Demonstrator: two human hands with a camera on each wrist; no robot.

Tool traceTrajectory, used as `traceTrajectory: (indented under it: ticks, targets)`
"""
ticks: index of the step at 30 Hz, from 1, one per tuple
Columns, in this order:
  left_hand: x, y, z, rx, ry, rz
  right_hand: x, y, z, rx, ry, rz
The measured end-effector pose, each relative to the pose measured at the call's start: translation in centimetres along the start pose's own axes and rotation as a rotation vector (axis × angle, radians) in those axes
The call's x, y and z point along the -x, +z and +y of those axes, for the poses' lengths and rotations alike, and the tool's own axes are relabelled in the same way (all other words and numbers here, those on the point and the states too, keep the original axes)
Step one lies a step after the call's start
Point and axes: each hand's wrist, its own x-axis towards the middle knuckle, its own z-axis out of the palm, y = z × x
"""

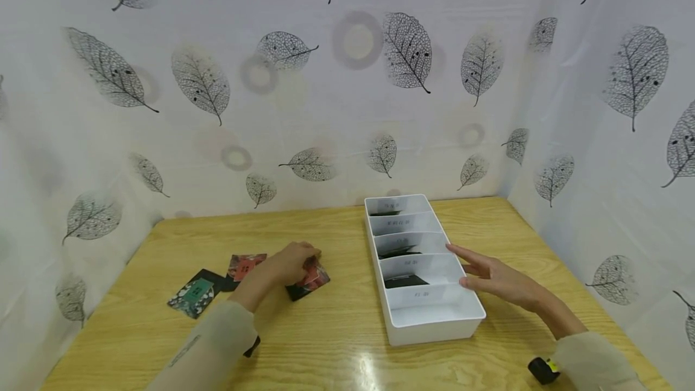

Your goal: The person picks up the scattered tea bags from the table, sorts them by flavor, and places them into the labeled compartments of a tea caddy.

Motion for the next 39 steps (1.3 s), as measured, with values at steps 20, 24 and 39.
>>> traceTrajectory:
  ticks: [20,24,39]
  targets:
    - [-0.1,-2.1,-0.8,0.153,-0.281,-0.185,-0.1,-0.1,0.0,-0.004,-0.008,-0.018]
    - [0.3,-2.3,-1.3,0.190,-0.304,-0.166,-0.2,-0.2,0.1,0.002,-0.001,-0.022]
    - [2.3,-2.4,-2.8,0.364,-0.303,0.067,-0.1,-0.1,-0.1,-0.001,0.001,-0.019]
